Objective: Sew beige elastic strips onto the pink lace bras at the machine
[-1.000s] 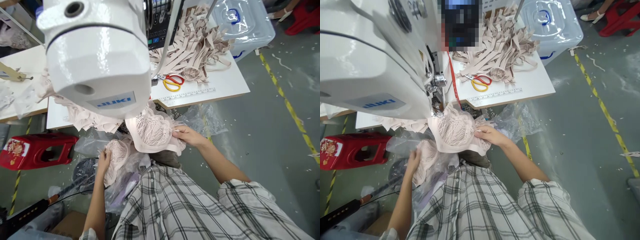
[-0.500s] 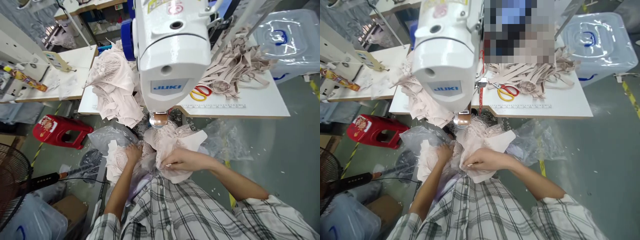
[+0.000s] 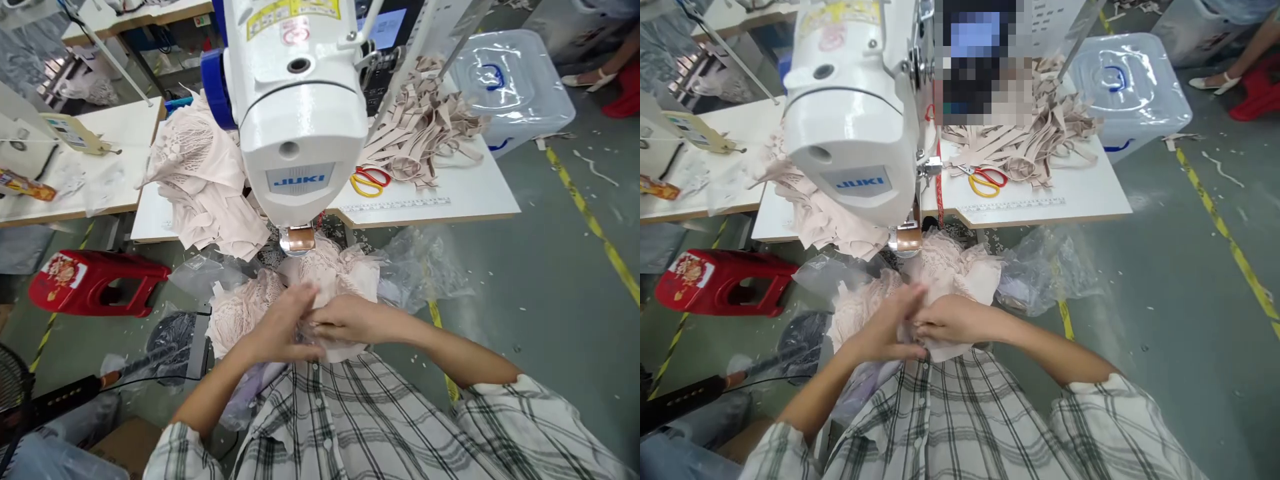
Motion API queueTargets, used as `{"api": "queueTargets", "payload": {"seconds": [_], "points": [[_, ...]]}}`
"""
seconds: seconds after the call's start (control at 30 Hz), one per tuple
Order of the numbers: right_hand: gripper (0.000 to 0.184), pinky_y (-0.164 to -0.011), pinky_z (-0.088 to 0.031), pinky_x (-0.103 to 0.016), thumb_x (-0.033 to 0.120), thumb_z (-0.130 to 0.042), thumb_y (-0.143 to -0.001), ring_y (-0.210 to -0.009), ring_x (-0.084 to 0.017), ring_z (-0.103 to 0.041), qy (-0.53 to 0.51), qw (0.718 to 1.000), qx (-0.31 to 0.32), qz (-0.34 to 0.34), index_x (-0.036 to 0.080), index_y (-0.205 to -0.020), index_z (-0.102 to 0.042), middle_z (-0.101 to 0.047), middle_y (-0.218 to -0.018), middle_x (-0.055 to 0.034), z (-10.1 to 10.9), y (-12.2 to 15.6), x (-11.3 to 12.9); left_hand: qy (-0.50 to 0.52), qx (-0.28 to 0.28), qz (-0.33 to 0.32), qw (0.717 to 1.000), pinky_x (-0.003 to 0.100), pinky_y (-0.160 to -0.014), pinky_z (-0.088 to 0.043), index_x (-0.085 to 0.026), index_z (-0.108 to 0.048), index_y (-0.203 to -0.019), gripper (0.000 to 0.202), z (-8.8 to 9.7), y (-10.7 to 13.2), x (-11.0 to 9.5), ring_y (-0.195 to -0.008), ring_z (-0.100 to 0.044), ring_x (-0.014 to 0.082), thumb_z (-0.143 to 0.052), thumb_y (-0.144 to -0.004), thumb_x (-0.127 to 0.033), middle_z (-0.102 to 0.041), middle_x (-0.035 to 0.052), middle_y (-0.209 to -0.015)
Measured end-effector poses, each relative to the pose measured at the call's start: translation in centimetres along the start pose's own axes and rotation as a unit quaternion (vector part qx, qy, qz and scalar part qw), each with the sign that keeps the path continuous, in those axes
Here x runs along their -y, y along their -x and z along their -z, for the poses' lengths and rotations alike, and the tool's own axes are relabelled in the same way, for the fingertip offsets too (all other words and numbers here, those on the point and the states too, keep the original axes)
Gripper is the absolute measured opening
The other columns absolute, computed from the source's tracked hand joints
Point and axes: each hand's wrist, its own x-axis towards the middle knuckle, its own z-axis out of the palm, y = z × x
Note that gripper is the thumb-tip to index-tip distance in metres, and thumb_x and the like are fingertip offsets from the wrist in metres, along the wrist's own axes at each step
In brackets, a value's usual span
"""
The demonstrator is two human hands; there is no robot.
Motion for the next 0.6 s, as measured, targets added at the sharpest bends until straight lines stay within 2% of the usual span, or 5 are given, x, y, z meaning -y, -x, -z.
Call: {"api": "queueTargets", "payload": {"seconds": [0.1, 0.2, 0.4, 0.5, 0.6], "points": [[0.020, -0.058, -0.026, -0.025, 0.033, -0.048, -0.101, -0.058, -0.012, -0.046, 0.023, 0.997, -0.040, -0.060, 0.020, -0.102, -0.063, -0.058, -0.067, 0.0022, 0.6, 0.7, 0.6, 0.082, 0.077, 0.013, 0.993, 0.035, -0.078, -0.053, -0.021, -0.063, -0.106, 0.032, 1.3, -2.0, -2.6, -0.088, -0.066, 0.0236, -0.069, -0.087, -0.046, -0.069, 0.0063, -0.092], [0.028, -0.059, -0.031, -0.025, 0.031, -0.046, -0.101, -0.057, -0.013, -0.049, -0.035, 0.991, -0.090, -0.092, 0.019, -0.126, -0.051, -0.059, -0.064, 0.0052, 1.6, 1.7, 0.9, 0.105, 0.093, 0.052, 0.989, 0.025, -0.054, -0.033, -0.019, -0.059, -0.083, 0.027, 2.4, -3.7, -2.7, -0.056, -0.049, 0.0126, -0.057, -0.096, -0.042, -0.053, -0.0031, -0.064], [0.019, -0.067, -0.037, -0.026, 0.035, -0.062, -0.094, -0.075, -0.015, -0.059, -0.102, 0.968, -0.203, -0.102, 0.019, -0.097, -0.071, -0.071, -0.082, -0.0020, 3.7, 1.3, -0.7, 0.024, 0.009, 0.040, 0.999, 0.024, -0.052, -0.023, -0.019, -0.051, -0.067, 0.037, 4.0, -5.5, -2.6, -0.049, -0.038, 0.0095, -0.049, -0.100, -0.035, -0.042, -0.0041, -0.054], [0.021, -0.070, -0.039, -0.026, 0.038, -0.066, -0.091, -0.078, -0.015, -0.061, -0.157, 0.955, -0.243, -0.065, 0.020, -0.092, -0.076, -0.072, -0.087, -0.0025, 5.3, 0.3, -1.4, 0.003, -0.018, 0.059, 0.998, 0.024, -0.051, -0.023, -0.018, -0.049, -0.063, 0.041, 6.1, -6.5, -3.0, -0.050, -0.035, 0.0092, -0.052, -0.099, -0.037, -0.041, -0.0039, -0.053], [0.021, -0.070, -0.039, -0.026, 0.038, -0.067, -0.090, -0.076, -0.014, -0.061, -0.131, 0.951, -0.274, -0.061, 0.019, -0.088, -0.077, -0.073, -0.085, -0.0018, 7.2, -0.7, -1.5, 0.028, -0.026, 0.118, 0.992, 0.023, -0.048, -0.024, -0.018, -0.050, -0.060, 0.043, 8.9, -7.7, -3.0, -0.049, -0.036, 0.0085, -0.064, -0.092, -0.043, -0.043, -0.0044, -0.053]]}}
